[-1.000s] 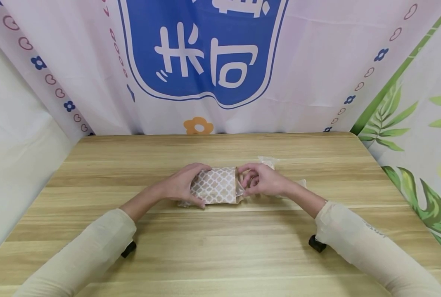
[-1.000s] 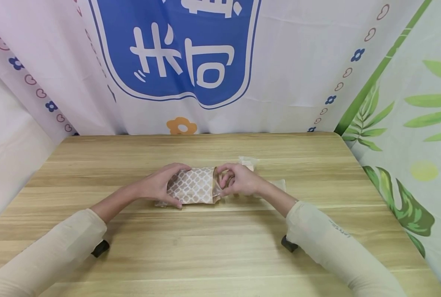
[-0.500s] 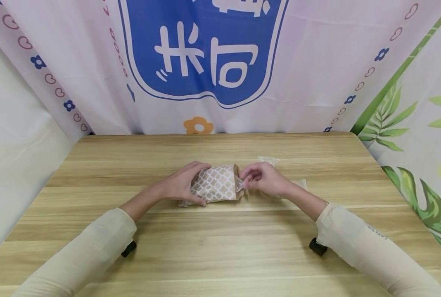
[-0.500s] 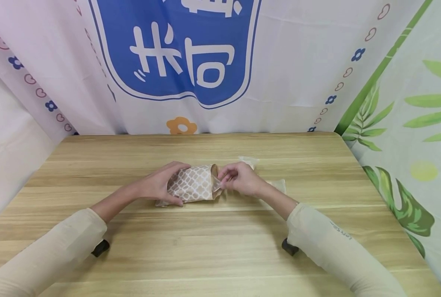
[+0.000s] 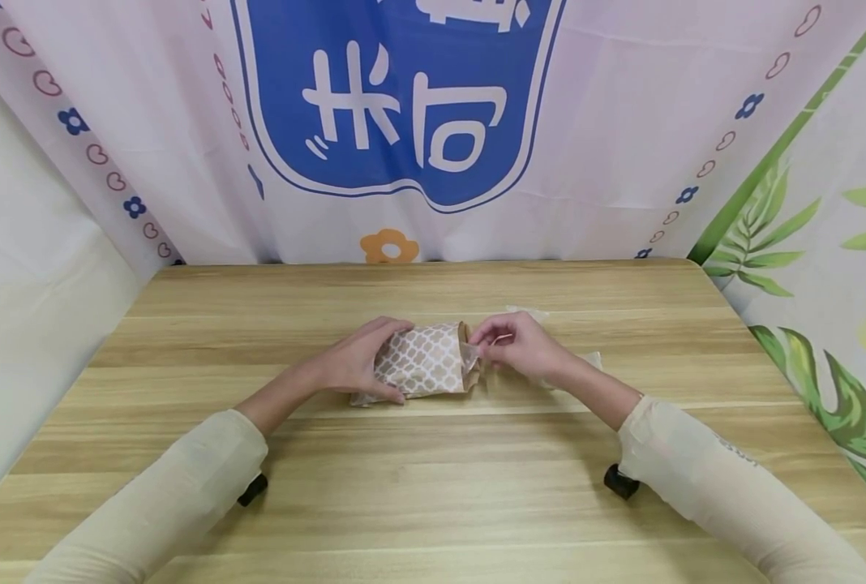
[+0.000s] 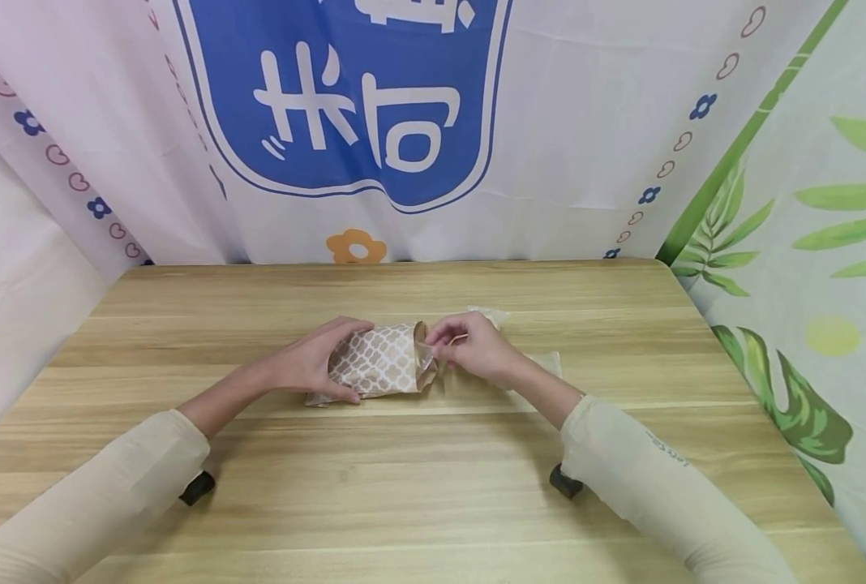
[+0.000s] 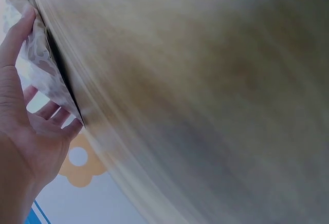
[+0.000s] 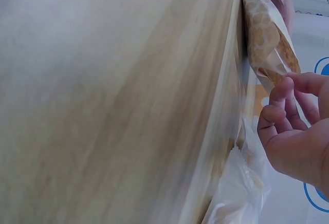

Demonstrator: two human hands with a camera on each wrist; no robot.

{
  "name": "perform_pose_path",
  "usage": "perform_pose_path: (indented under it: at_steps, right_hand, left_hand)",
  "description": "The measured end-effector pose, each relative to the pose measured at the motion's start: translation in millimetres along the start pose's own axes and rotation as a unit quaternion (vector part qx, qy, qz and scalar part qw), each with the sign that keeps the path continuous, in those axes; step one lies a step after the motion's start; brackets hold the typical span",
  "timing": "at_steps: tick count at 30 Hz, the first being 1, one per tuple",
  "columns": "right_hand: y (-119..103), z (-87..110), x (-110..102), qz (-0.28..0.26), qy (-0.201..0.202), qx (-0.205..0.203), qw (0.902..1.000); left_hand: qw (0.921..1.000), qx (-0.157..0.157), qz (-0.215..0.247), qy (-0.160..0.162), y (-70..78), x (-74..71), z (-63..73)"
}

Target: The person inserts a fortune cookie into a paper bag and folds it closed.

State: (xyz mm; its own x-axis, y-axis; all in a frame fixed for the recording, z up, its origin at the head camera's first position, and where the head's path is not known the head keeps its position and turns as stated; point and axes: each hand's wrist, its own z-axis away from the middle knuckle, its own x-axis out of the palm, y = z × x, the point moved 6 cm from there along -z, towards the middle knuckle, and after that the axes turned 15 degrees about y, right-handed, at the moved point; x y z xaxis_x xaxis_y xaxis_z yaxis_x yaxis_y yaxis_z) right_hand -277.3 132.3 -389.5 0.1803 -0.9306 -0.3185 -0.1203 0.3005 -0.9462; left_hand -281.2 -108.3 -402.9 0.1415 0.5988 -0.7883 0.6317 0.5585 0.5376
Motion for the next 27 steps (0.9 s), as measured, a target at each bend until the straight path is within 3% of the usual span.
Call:
perform_pose_path:
  at_steps: [6,13,22,27]
  right_hand:
    - [-1,2.8,-4,0.007,0.030,-0.011,0.9995]
    - [0,6.3,0,0.026,-0.007,0.012,0.9996]
    - [-1,2.8,11,0.012,0.004,0.006,0.9999]
    - [-3,-0.5,16,0.045,0.027,-0.037,0.9979]
  left_hand:
    - [1.0000,-0.004,-0.005,0.000,-1.2,1.0,-0.2]
    - [0.9999,-0.004,-0.011,0.003,-1.5,0.8,-0.5]
    - [0.9999,-0.003,-0.012,0.003,-1.4,0.9,-1.1]
    - [0.9999,-0.006,-0.013,0.007,-1.3,0.5,-1.4]
